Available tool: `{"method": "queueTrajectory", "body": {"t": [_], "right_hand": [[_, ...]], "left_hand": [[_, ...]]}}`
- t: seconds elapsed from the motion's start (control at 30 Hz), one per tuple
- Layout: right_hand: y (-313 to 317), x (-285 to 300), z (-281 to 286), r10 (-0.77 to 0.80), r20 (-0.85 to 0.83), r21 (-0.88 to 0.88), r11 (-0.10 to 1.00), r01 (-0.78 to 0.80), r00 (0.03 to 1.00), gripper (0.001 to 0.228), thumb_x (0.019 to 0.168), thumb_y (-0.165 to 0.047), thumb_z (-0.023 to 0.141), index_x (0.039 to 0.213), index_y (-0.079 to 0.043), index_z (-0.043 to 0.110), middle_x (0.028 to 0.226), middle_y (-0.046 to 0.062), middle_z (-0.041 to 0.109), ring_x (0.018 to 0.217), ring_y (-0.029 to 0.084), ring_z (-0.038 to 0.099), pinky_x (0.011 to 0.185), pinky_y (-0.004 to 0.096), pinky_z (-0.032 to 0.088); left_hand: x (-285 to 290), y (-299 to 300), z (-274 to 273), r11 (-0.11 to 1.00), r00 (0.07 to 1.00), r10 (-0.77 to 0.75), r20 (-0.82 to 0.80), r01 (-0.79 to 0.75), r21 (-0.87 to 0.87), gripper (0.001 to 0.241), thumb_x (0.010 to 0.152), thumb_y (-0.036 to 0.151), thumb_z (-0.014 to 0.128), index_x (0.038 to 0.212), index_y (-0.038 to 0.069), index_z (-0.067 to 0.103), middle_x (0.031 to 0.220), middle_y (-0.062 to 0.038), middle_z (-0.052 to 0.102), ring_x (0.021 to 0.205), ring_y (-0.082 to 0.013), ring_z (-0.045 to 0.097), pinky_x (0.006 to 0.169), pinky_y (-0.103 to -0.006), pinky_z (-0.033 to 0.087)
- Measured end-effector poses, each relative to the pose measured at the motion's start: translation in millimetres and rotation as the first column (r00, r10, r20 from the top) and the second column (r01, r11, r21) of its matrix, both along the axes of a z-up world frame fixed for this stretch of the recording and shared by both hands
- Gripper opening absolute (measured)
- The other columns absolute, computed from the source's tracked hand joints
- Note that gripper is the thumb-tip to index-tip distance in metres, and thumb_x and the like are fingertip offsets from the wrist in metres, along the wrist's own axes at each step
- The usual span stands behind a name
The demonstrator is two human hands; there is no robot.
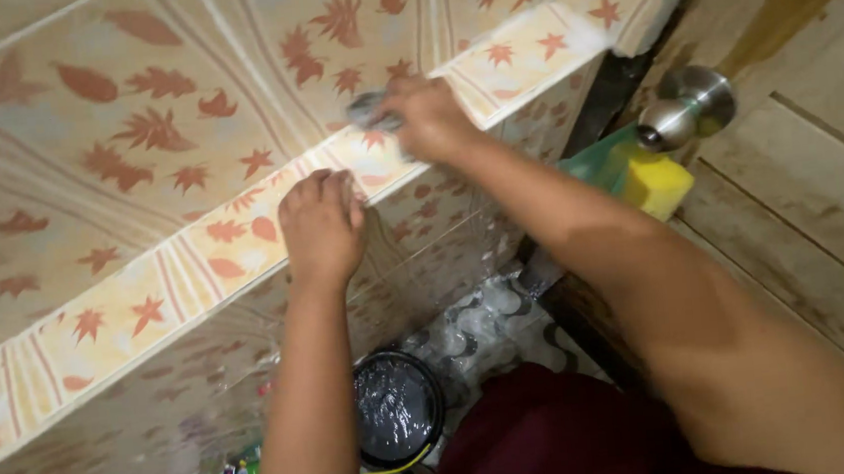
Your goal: The person repeatedly dips a cloth into a bucket of water and scrubs a tiled wall shelf in a bathroom. They rinse the cloth in a metal bowl and continue wiping the same shelf area throughout the clip.
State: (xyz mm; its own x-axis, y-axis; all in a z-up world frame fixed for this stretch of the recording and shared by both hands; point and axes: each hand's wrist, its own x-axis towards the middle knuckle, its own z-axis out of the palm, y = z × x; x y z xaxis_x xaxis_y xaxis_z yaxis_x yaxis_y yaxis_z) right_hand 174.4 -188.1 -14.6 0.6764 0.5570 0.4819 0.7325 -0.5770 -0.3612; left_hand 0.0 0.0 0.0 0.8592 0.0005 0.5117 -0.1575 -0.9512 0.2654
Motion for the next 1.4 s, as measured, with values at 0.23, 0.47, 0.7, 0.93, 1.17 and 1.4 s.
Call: {"method": "queueTrajectory", "body": {"t": [0.23,0.47,0.7,0.93,1.17,1.4], "right_hand": [[-103.8,56.6,9.8,-0.527,0.097,-0.073,0.842,0.534,0.844,0.032,0.08,-0.008,0.062,0.111,-0.012,0.07,0.118,0.01,0.064,0.113,0.033,0.056,0.094,0.057,0.035],[-140.9,111.3,-28.6,-0.623,0.324,-0.005,0.752,0.659,0.712,0.034,0.089,-0.013,0.059,0.12,0.0,0.063,0.128,0.017,0.06,0.124,0.037,0.049,0.105,0.05,0.036],[-147.3,136.0,-35.4,-0.743,0.22,-0.234,0.589,0.774,0.632,0.044,0.093,-0.015,0.053,0.133,0.002,0.057,0.141,0.019,0.051,0.135,0.04,0.04,0.111,0.049,0.032],[-172.0,106.1,-30.8,-0.823,0.298,-0.352,0.377,0.857,0.484,0.055,0.079,-0.026,0.056,0.125,0.005,0.056,0.142,0.03,0.05,0.139,0.05,0.04,0.111,0.053,0.034],[-169.3,84.1,29.5,-0.775,0.101,-0.45,0.524,0.723,0.624,0.034,0.091,-0.026,0.068,0.115,-0.002,0.072,0.126,0.021,0.067,0.122,0.04,0.06,0.101,0.051,0.046],[-154.2,83.6,1.6,-0.683,0.347,0.064,0.701,0.71,0.643,0.02,0.081,-0.023,0.077,0.093,-0.009,0.07,0.108,0.018,0.066,0.103,0.04,0.058,0.081,0.051,0.049]], "left_hand": [[54.3,-39.8,-10.5,0.994,0.995,-0.103,0.006,0.103,0.04,0.04,0.094,0.031,0.063,0.129,0.01,0.065,0.134,-0.013,0.059,0.128,-0.0329,0.052,0.107,-0.0511,0.037],[55.8,-46.2,-14.2,0.982,0.999,-0.02,-0.037,0.027,0.185,0.042,0.1,0.034,0.054,0.134,0.011,0.061,0.139,-0.011,0.054,0.13,-0.0299,0.047,0.109,-0.0501,0.035],[55.3,-43.3,-10.0,0.981,0.999,-0.054,-0.007,0.054,0.188,0.043,0.099,0.036,0.054,0.134,0.012,0.061,0.14,-0.012,0.054,0.132,-0.0314,0.046,0.109,-0.0515,0.034],[60.4,-40.6,-16.3,0.981,0.999,-0.05,-0.02,0.053,0.185,0.047,0.098,0.037,0.051,0.137,0.011,0.059,0.141,-0.013,0.053,0.132,-0.0314,0.045,0.109,-0.0534,0.033],[59.8,-41.1,-18.4,0.978,0.999,-0.032,-0.036,0.038,0.204,0.048,0.099,0.037,0.048,0.139,0.011,0.057,0.144,-0.013,0.05,0.133,-0.0312,0.043,0.11,-0.053,0.032],[63.6,-44.0,-16.8,0.969,0.991,-0.001,-0.137,0.035,0.244,0.051,0.098,0.037,0.045,0.142,0.011,0.053,0.142,-0.014,0.047,0.134,-0.0313,0.041,0.11,-0.0527,0.032]]}}
